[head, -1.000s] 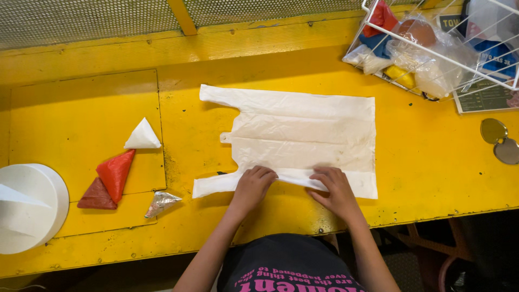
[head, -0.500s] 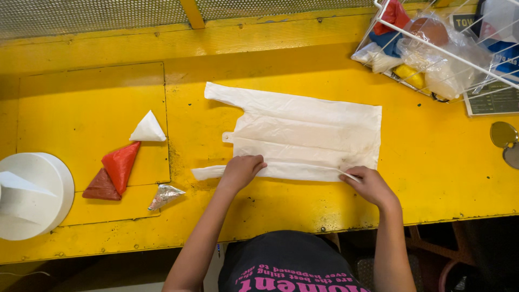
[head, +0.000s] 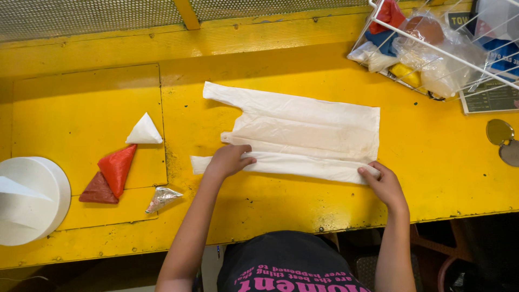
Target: The person unfolds a white plastic bag on a yellow table, then folds it into a narrow strip and rolls it into a compact bundle. The person smooths the bag repeatedly during folding and rolling.
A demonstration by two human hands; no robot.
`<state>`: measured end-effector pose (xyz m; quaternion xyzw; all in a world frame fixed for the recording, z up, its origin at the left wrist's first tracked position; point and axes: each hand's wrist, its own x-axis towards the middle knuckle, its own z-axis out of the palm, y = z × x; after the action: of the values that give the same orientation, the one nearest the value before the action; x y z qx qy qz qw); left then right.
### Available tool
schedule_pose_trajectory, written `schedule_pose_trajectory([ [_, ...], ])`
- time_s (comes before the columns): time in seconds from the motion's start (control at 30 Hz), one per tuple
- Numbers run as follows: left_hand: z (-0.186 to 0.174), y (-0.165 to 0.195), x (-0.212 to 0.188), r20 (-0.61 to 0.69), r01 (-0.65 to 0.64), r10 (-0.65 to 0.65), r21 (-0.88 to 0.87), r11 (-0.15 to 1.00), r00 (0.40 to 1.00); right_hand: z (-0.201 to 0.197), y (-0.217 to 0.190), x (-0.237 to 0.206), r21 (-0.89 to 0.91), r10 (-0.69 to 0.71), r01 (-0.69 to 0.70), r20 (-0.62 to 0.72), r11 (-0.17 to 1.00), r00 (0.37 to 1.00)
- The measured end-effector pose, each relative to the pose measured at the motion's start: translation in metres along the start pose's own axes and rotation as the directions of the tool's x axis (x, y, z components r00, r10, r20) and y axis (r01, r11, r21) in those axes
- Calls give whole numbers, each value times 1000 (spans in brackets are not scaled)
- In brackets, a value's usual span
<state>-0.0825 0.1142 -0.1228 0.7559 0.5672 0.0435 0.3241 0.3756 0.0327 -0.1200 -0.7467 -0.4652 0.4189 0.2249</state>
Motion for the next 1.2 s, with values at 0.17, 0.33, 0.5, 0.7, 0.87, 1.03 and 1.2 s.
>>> schedule_pose_trajectory([
  [0.17,-1,5,11,-78,50,-48,23,998,996,13,0,-5,-43,-103,96,-216,994,971],
  [0.33,-10,-2,11,-105,52,-50,14,999,993,25,-1,-11,-293,-373,275,-367,916,852],
  [0.5,-20,-10,2,-192,141,-123,82,987,974,27,0,-13,-479,-443,217,-430,851,787],
  [0.7,19,31,-8,-670,-93,155,127,987,726,30,-7,-9,-394,-397,226,-434,891,809],
  [0.87,69,73,-3,-540,-340,326,76,937,776,36,-14,-10,-421,-464,267,-485,867,741],
  [1.03,84,80,5,-472,-270,309,151,951,825,37,-11,-9,-438,-518,310,-512,844,685],
  [1.2,82,78,5,-456,-255,302,163,953,837,41,-11,-10,-355,-440,280,-545,892,713],
])
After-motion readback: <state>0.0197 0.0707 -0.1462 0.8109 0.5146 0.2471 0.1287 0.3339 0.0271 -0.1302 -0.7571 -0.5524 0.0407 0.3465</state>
